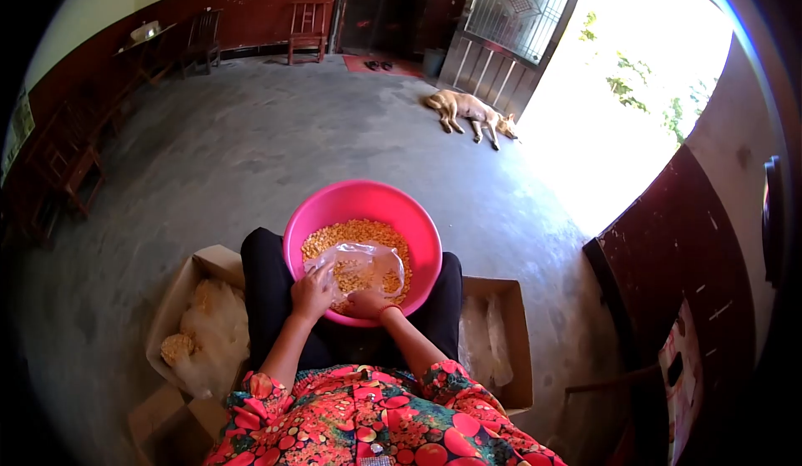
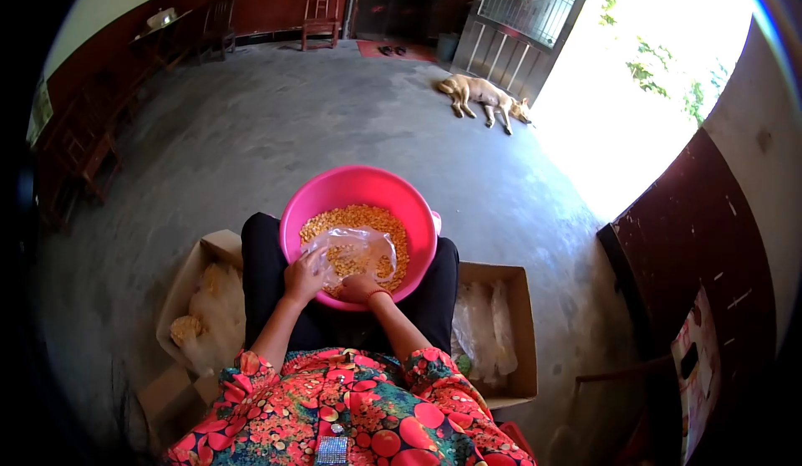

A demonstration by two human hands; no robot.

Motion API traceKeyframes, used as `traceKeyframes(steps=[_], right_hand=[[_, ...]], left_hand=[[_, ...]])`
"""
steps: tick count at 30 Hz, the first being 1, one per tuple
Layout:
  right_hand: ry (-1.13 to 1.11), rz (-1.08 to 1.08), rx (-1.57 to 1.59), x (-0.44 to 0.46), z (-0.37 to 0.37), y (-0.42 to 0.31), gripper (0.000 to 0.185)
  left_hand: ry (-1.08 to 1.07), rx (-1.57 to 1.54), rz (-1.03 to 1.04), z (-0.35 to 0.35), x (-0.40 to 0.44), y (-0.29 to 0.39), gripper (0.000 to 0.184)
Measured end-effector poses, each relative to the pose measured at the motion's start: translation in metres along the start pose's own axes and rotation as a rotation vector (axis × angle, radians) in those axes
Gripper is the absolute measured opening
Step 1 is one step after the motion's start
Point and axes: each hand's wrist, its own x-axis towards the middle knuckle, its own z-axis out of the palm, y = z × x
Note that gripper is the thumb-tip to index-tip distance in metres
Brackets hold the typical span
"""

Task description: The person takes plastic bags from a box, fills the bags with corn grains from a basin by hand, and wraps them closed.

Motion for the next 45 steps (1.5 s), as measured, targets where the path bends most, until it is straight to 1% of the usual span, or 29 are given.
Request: traceKeyframes(steps=[3,5,6,8,9,10,12,13,14,15,17,18,20,21,22,24,25,28,29,30,32,34,36,37,38,40,41,43,45], right_hand=[[0.015,-0.030,-0.032,0.002,-0.001,0.001,0.037],[-0.032,0.005,0.238,-0.003,-0.011,-0.001,0.029],[-0.030,0.008,0.239,-0.005,-0.015,0.000,0.029],[-0.022,0.098,0.588,-0.007,-0.018,0.001,0.022],[-0.032,0.096,0.586,-0.004,-0.013,0.014,0.022],[0.137,-0.278,0.419,-0.003,-0.013,0.022,0.021],[-0.013,-0.010,1.024,-0.006,-0.014,0.020,0.021],[-0.023,0.151,1.309,-0.012,-0.020,0.012,0.021],[-0.011,0.182,1.371,-0.010,-0.019,0.015,0.020],[0.031,0.093,1.337,-0.005,-0.011,0.024,0.020],[0.017,0.109,1.237,-0.016,-0.026,0.013,0.022],[-0.001,0.305,1.489,-0.020,-0.031,0.005,0.023],[0.019,0.041,1.468,-0.017,-0.021,0.020,0.023],[-0.011,0.084,1.717,-0.019,-0.026,0.016,0.025],[-0.023,0.089,1.712,-0.019,-0.027,0.016,0.025],[0.328,-0.300,0.417,-0.020,-0.029,0.015,0.028],[0.321,-0.300,0.417,-0.018,-0.032,0.013,0.028],[0.421,-0.285,0.182,-0.006,-0.043,0.002,0.032],[0.390,-0.355,0.942,0.010,-0.026,0.006,0.031],[0.387,-0.354,0.946,0.010,-0.030,-0.005,0.031],[0.293,0.013,1.250,0.003,-0.053,-0.030,0.034],[0.337,0.006,1.160,0.000,-0.058,-0.029,0.031],[-0.025,0.123,1.042,-0.016,-0.067,-0.021,0.024],[-0.089,0.125,0.845,-0.017,-0.063,-0.014,0.024],[-0.091,0.128,0.845,-0.018,-0.056,-0.001,0.024],[-0.141,0.105,0.084,-0.019,-0.038,0.029,0.025],[-0.140,0.106,0.086,-0.022,-0.029,0.041,0.025],[0.194,0.188,-0.056,-0.026,-0.021,0.048,0.030],[0.208,0.223,-0.080,-0.020,-0.016,0.046,0.032]], left_hand=[[-0.041,0.013,-0.023,-0.004,0.000,0.002,0.043],[-0.029,0.012,-0.013,-0.005,0.001,0.004,0.043],[-0.031,0.010,-0.010,-0.004,0.001,0.004,0.043],[-0.018,0.017,-0.004,-0.004,0.001,0.003,0.043],[-0.016,0.018,-0.014,-0.002,0.001,0.002,0.043],[-0.012,0.017,-0.002,0.000,0.001,0.000,0.043],[-0.002,0.022,0.000,0.003,-0.001,-0.005,0.042],[0.010,0.015,0.005,0.004,-0.001,-0.006,0.043],[0.020,0.007,0.008,0.005,-0.001,-0.007,0.043],[0.033,0.015,0.006,0.007,-0.001,-0.009,0.044],[0.042,0.018,-0.010,0.009,-0.002,-0.012,0.046],[0.054,0.030,-0.011,0.011,-0.002,-0.013,0.048],[0.063,0.004,-0.029,0.007,-0.001,-0.008,0.051],[0.068,0.004,-0.043,0.003,0.000,-0.005,0.051],[0.028,-0.004,-0.097,0.000,0.000,-0.001,0.051],[-0.011,-0.014,-0.157,-0.003,0.000,0.002,0.050],[-0.018,-0.010,-0.166,-0.003,0.000,0.002,0.051],[-0.026,-0.006,-0.177,-0.002,0.001,0.002,0.052],[-0.027,-0.007,-0.177,-0.002,0.001,0.001,0.053],[-0.030,-0.005,-0.179,-0.003,0.000,0.000,0.053],[-0.029,-0.019,-0.167,-0.002,0.000,0.000,0.053],[-0.021,0.004,-0.161,0.001,0.000,-0.002,0.053],[-0.016,0.023,-0.156,0.004,-0.001,-0.006,0.053],[0.015,0.022,-0.128,0.006,-0.001,-0.007,0.053],[0.047,0.020,-0.098,0.008,-0.001,-0.009,0.052],[0.019,0.004,-0.119,0.007,-0.001,-0.008,0.053],[-0.006,-0.009,-0.137,0.006,0.000,-0.007,0.053],[-0.019,0.003,-0.147,0.003,0.002,-0.004,0.053],[-0.042,0.015,-0.160,0.002,-0.001,-0.004,0.052]])
